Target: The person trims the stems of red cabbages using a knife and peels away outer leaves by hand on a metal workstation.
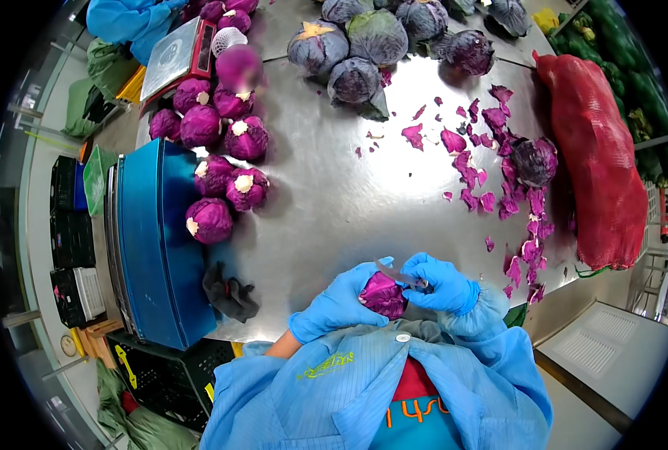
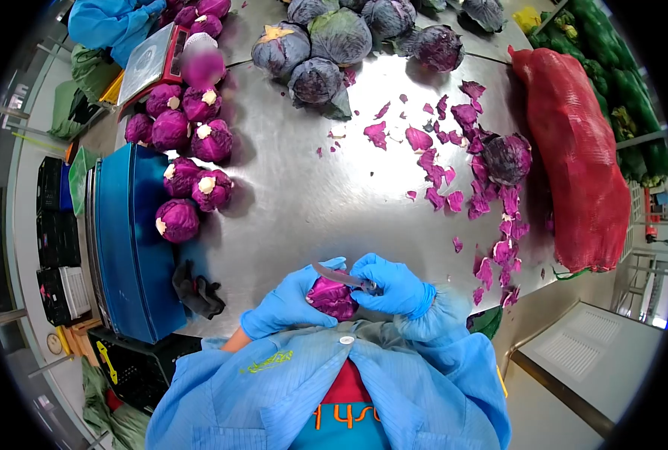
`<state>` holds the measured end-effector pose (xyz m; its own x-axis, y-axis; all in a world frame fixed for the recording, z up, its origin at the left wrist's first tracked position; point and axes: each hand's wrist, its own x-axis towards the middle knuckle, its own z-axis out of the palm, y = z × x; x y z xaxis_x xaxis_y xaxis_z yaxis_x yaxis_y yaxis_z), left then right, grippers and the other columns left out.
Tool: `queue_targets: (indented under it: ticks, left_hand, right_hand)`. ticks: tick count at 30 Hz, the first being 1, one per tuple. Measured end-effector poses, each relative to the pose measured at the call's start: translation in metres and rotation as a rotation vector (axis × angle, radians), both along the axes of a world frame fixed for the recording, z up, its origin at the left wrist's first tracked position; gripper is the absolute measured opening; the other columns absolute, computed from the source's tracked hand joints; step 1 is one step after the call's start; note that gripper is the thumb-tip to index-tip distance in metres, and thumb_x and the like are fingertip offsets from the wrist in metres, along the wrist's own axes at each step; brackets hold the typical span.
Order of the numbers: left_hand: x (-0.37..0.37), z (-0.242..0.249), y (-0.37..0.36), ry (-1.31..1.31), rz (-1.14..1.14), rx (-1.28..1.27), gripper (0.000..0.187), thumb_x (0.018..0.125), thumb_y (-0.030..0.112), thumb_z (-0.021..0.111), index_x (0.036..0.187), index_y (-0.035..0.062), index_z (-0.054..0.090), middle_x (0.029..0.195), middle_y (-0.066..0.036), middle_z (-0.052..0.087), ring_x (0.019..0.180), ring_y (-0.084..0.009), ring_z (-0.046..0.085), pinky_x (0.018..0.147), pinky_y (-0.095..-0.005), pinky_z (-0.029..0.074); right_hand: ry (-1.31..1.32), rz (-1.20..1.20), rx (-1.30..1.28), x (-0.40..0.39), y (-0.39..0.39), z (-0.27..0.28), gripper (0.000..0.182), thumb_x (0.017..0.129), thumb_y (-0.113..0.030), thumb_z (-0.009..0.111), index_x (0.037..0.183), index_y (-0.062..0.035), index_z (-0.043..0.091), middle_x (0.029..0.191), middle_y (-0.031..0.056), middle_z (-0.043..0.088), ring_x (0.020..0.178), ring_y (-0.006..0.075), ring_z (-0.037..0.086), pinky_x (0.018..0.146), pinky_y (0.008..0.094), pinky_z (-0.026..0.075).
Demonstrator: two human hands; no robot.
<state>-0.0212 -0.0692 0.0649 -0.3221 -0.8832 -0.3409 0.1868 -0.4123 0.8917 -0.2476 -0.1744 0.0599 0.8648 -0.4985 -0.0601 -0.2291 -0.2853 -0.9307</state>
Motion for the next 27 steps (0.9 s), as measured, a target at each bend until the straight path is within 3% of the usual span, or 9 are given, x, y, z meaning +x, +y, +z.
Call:
queue_targets:
  ticks: [7, 10, 11, 13, 16, 20, 22, 23, 27]
  left_hand:
    - [0.001, -0.019, 0.007, -0.189, -0.032, -0.099, 0.099, 0.059, 0.016, 0.088, 0.142, 0.0000, 0.037, 0.134, -0.015, 0.050, 0.124, -0.0234, 0.049, 0.107, -0.0347, 0.038]
    - [0.008, -0.028, 0.004, -0.516, -0.048, -0.250, 0.103, 0.056, 0.020, 0.089, 0.143, 0.0009, 0.037, 0.133, -0.017, 0.049, 0.124, -0.0269, 0.049, 0.106, -0.0359, 0.039]
    - [0.012, -0.029, 0.003, -0.648, -0.051, -0.303, 0.104, 0.055, 0.021, 0.089, 0.143, 0.0012, 0.037, 0.133, -0.018, 0.049, 0.124, -0.0280, 0.049, 0.106, -0.0363, 0.039]
    - [0.018, -0.022, -0.001, -0.555, -0.029, -0.253, 0.099, 0.057, 0.020, 0.089, 0.141, 0.0015, 0.040, 0.136, -0.016, 0.048, 0.125, -0.0258, 0.049, 0.106, -0.0357, 0.039]
    - [0.014, -0.022, -0.002, -0.420, -0.005, -0.246, 0.097, 0.058, 0.021, 0.089, 0.140, 0.0015, 0.041, 0.137, -0.015, 0.049, 0.123, -0.0243, 0.050, 0.105, -0.0351, 0.040]
    - [0.002, -0.012, -0.012, -0.372, -0.055, -0.073, 0.098, 0.057, 0.020, 0.090, 0.140, 0.0011, 0.041, 0.134, -0.014, 0.052, 0.119, -0.0233, 0.054, 0.104, -0.0337, 0.041]
    - [0.001, -0.024, -0.002, -0.341, 0.019, -0.156, 0.097, 0.059, 0.018, 0.089, 0.141, -0.0003, 0.040, 0.130, -0.015, 0.054, 0.115, -0.0226, 0.056, 0.100, -0.0323, 0.044]
    - [0.001, -0.033, 0.000, -0.383, 0.005, -0.201, 0.097, 0.060, 0.018, 0.088, 0.141, -0.0010, 0.039, 0.129, -0.015, 0.054, 0.114, -0.0226, 0.056, 0.100, -0.0322, 0.045]
    - [-0.004, -0.032, 0.002, -0.478, 0.013, -0.146, 0.096, 0.064, 0.021, 0.086, 0.141, -0.0040, 0.036, 0.124, -0.016, 0.057, 0.112, -0.0235, 0.058, 0.097, -0.0325, 0.047]
  right_hand:
    - [0.236, 0.100, -0.083, -0.011, 0.000, -0.006, 0.020, 0.085, -0.022, 0.071, 0.100, -0.0112, 0.062, 0.081, 0.0072, 0.061, 0.067, 0.0216, 0.064, 0.059, 0.0330, 0.049]
    - [0.047, 0.129, 0.239, -0.023, -0.005, 0.009, 0.018, 0.087, -0.023, 0.069, 0.096, -0.0082, 0.064, 0.077, 0.0052, 0.063, 0.067, 0.0182, 0.064, 0.058, 0.0317, 0.049]
    - [-0.036, -0.045, 0.362, -0.023, -0.008, 0.021, 0.018, 0.087, -0.022, 0.070, 0.096, -0.0076, 0.064, 0.079, 0.0043, 0.065, 0.067, 0.0166, 0.063, 0.059, 0.0307, 0.049]
    - [-0.204, -0.403, 0.600, -0.021, -0.016, 0.045, 0.018, 0.086, -0.021, 0.072, 0.097, -0.0063, 0.066, 0.081, 0.0025, 0.067, 0.067, 0.0134, 0.061, 0.061, 0.0286, 0.048]
    - [0.182, -0.806, 0.055, -0.013, -0.023, -0.004, 0.025, 0.084, -0.016, 0.074, 0.106, -0.0054, 0.067, 0.088, 0.0010, 0.068, 0.072, 0.0124, 0.061, 0.069, 0.0282, 0.050]
    - [-0.058, -0.292, 0.133, 0.020, 0.016, -0.002, 0.046, 0.080, -0.014, 0.077, 0.123, -0.0069, 0.062, 0.115, 0.0083, 0.061, 0.099, 0.0204, 0.061, 0.083, 0.0308, 0.051]
    - [0.119, -0.102, 0.041, 0.030, 0.024, 0.000, 0.053, 0.078, -0.016, 0.078, 0.128, -0.0120, 0.060, 0.124, 0.0121, 0.054, 0.108, 0.0249, 0.059, 0.087, 0.0314, 0.051]
    - [0.102, -0.087, 0.019, 0.028, 0.031, -0.018, 0.057, 0.078, -0.016, 0.078, 0.131, -0.0187, 0.058, 0.124, 0.0134, 0.053, 0.108, 0.0277, 0.060, 0.088, 0.0324, 0.052]
    - [0.085, -0.118, -0.108, 0.025, 0.043, -0.020, 0.059, 0.076, -0.012, 0.077, 0.131, -0.0227, 0.059, 0.119, 0.0114, 0.056, 0.103, 0.0256, 0.062, 0.085, 0.0310, 0.053]
